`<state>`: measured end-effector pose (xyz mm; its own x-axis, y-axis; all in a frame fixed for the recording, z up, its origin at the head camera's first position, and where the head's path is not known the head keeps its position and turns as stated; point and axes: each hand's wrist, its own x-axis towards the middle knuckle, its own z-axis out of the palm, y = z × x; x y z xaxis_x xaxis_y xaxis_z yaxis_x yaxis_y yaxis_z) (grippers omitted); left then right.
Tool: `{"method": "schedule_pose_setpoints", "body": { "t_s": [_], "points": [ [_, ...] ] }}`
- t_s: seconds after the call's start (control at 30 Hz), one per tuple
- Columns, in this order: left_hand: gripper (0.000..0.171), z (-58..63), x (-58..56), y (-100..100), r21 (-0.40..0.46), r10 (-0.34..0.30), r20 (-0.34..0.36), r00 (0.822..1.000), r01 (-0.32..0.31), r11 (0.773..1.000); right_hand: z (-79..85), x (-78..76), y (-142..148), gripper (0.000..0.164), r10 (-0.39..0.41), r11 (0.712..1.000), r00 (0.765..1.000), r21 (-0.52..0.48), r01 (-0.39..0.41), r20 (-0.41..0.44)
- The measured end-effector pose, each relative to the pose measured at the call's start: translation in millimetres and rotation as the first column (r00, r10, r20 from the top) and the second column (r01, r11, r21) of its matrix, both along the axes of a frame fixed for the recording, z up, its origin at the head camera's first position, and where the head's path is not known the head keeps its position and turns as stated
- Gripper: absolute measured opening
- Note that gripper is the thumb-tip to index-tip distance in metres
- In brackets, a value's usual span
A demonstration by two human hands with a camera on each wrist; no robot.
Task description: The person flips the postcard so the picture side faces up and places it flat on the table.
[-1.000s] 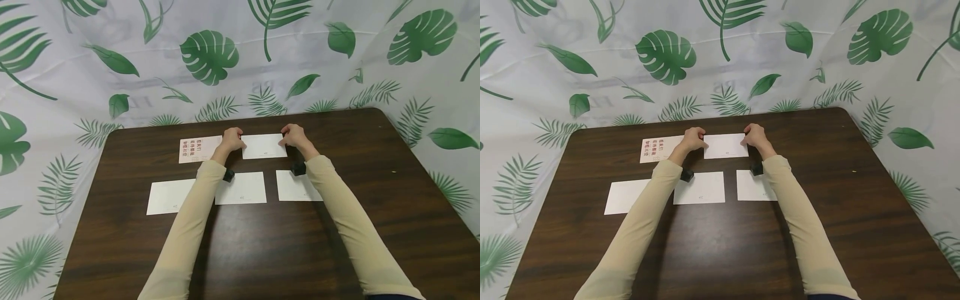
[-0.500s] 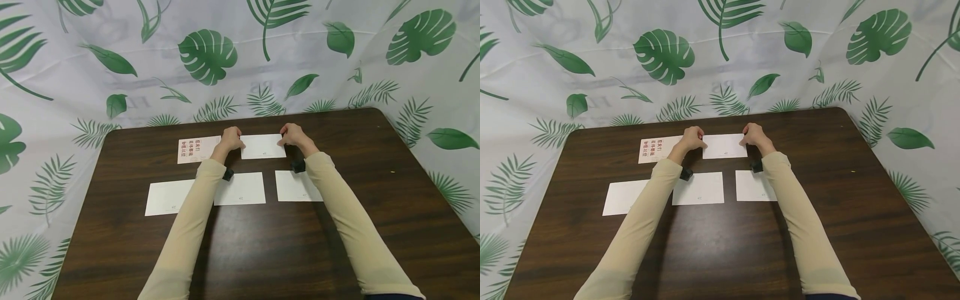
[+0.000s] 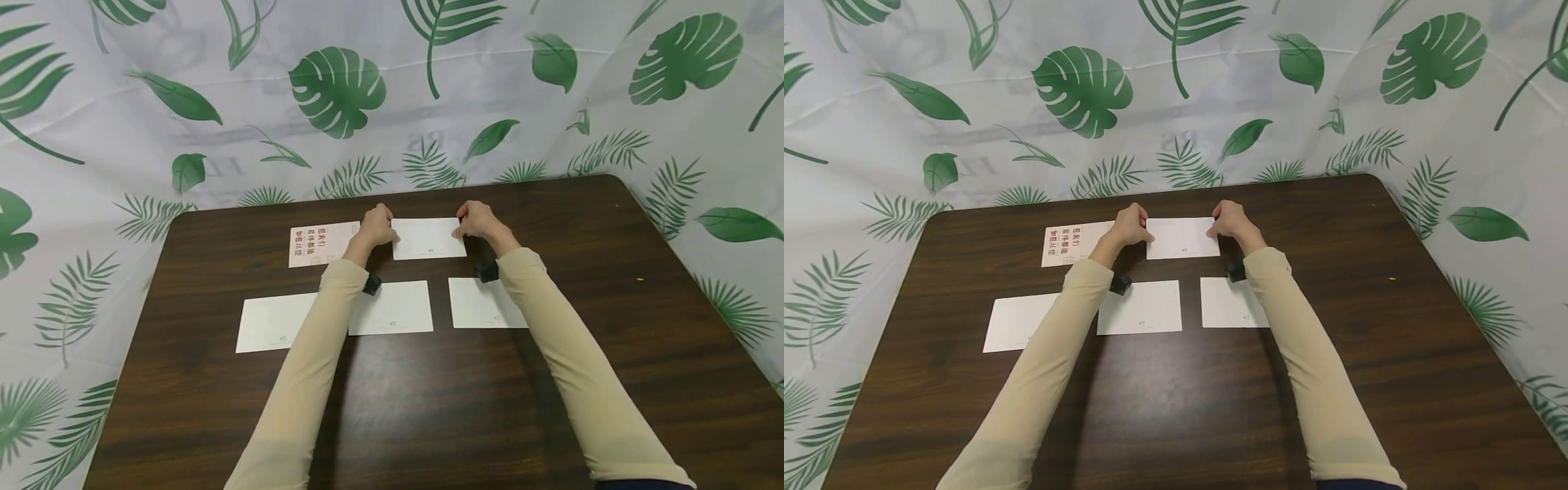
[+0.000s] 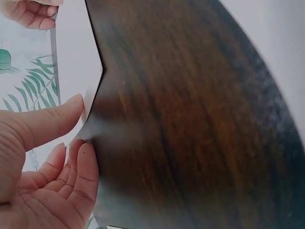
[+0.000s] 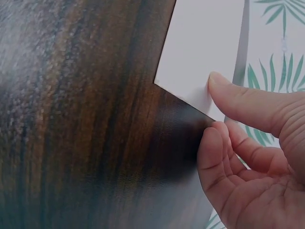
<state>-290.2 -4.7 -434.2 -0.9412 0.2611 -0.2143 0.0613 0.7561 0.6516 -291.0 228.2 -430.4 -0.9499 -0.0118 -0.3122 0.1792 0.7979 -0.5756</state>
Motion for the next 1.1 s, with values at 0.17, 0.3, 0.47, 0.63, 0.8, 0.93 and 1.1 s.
{"method": "schedule_pose_setpoints", "body": {
  "t_s": [0.17, 0.3, 0.47, 0.63, 0.8, 0.93, 1.1],
  "points": [
    [0.045, -0.7, 1.5, 0, 0.01, 0.0, -0.014, 1.0, 0.0, 1.0, -0.1, 0.2, -2, 0.046, -0.013, 1.0, 1.0, 0.012, 0.013, 0.0],
    [0.047, -0.4, 3.2, -2, 0.047, 0.009, -0.019, 1.0, -0.009, 0.999, -0.5, 1.1, -2, 0.048, -0.026, 1.0, 1.0, 0.007, 0.026, -0.016],
    [0.048, -2.0, 5.0, -4, 0.119, 0.016, -0.03, 0.999, -0.013, 0.993, -1.4, 3.5, 1, 0.047, -0.051, 0.997, 0.999, -0.064, 0.049, -0.019],
    [0.046, -2.6, 6.9, -5, 0.18, 0.022, -0.049, 0.999, -0.012, 0.984, -3.5, 7.2, 8, 0.035, -0.081, 0.984, 0.997, -0.164, 0.076, -0.02],
    [0.044, -4.2, 6.6, -6, 0.249, 0.03, -0.094, 0.995, -0.005, 0.968, -2.4, 10.1, 13, 0.026, -0.074, 0.975, 0.997, -0.214, 0.068, -0.02],
    [0.044, -6.9, 4.7, -9, 0.327, 0.041, -0.12, 0.992, 0.0, 0.945, -0.4, 11.8, 16, 0.025, -0.044, 0.966, 0.997, -0.258, 0.027, -0.058],
    [0.042, -7.4, 3.4, -12, 0.387, 0.053, -0.118, 0.992, -0.003, 0.922, -0.9, 12.8, 18, 0.021, -0.039, 0.949, 0.985, -0.315, -0.018, -0.171]
  ]
}}
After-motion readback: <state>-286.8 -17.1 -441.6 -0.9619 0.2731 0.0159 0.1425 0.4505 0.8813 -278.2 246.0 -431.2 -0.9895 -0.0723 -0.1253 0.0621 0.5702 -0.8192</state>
